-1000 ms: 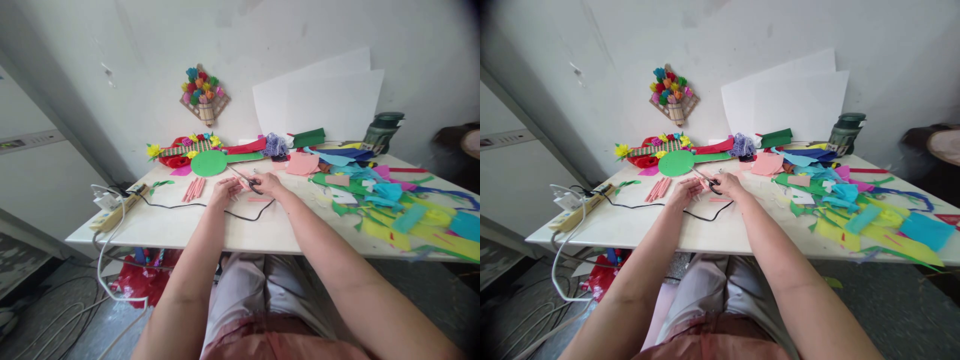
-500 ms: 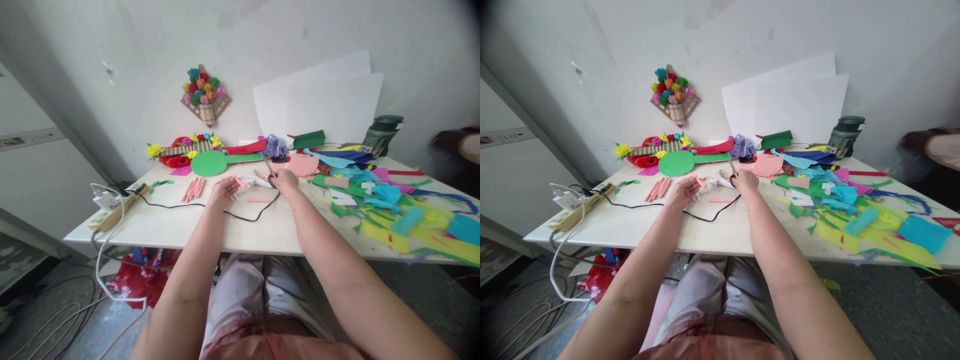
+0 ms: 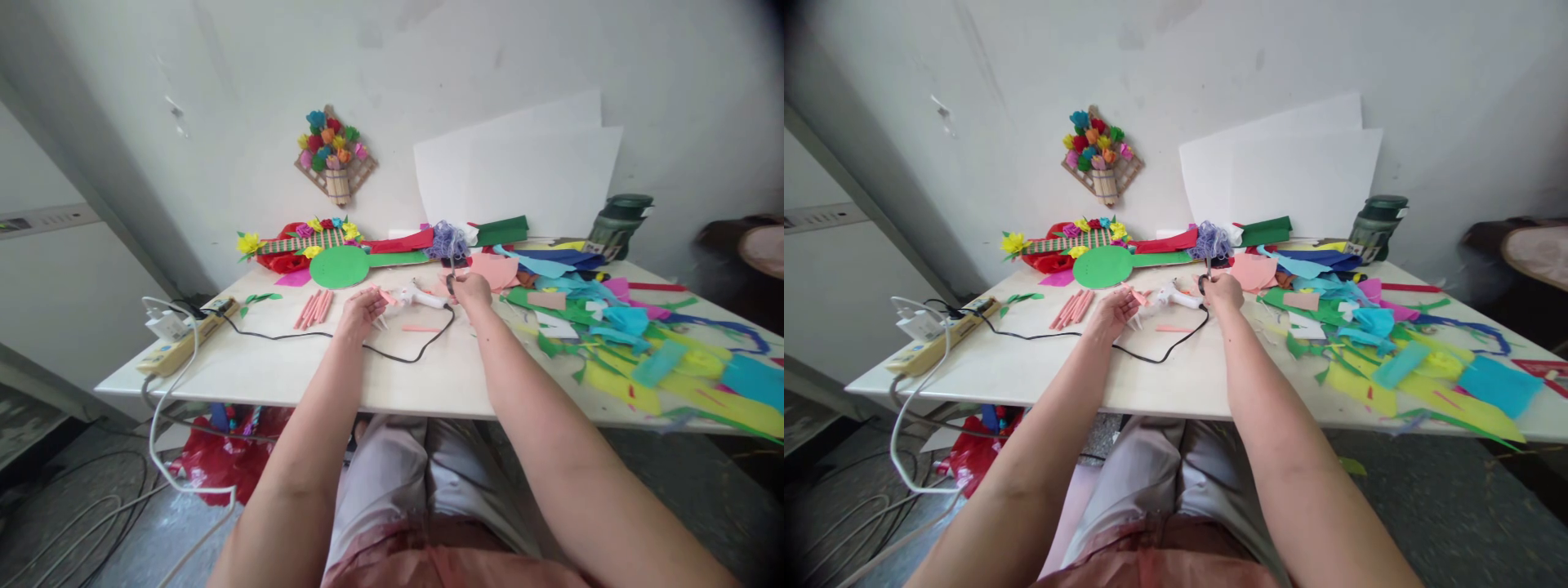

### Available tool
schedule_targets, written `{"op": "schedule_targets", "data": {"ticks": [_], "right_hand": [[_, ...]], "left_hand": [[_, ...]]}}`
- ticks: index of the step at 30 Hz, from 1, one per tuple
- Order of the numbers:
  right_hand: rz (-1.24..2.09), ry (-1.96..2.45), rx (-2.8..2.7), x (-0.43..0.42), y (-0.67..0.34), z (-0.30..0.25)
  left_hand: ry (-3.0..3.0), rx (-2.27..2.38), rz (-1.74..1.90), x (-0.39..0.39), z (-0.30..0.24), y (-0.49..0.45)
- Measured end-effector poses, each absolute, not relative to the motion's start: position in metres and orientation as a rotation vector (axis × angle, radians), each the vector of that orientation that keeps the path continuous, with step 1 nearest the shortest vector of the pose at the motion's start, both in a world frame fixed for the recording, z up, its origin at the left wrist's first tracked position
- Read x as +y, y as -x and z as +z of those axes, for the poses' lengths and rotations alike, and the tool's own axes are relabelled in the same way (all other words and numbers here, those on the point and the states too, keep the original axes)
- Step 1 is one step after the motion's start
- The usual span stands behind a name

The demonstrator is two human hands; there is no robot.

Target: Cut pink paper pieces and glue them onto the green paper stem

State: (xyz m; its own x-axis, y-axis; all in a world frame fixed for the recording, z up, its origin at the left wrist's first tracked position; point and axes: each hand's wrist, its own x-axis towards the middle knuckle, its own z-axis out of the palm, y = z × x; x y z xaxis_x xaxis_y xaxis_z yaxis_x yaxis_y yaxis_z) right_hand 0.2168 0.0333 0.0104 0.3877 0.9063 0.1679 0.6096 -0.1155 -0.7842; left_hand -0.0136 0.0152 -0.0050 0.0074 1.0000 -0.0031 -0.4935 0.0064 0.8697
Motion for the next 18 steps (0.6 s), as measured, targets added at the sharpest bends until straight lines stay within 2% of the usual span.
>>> {"op": "schedule_targets", "data": {"ticks": [6,18], "right_hand": [[0.164,1.935,-1.357,0.029,-0.217,0.012],[0.051,2.167,-1.529,0.029,-0.221,0.007]], "left_hand": [[-0.803,0.810,1.408,0.014,-0.005,0.013],[-0.817,0.823,1.676,0.024,-0.007,0.023]]}}
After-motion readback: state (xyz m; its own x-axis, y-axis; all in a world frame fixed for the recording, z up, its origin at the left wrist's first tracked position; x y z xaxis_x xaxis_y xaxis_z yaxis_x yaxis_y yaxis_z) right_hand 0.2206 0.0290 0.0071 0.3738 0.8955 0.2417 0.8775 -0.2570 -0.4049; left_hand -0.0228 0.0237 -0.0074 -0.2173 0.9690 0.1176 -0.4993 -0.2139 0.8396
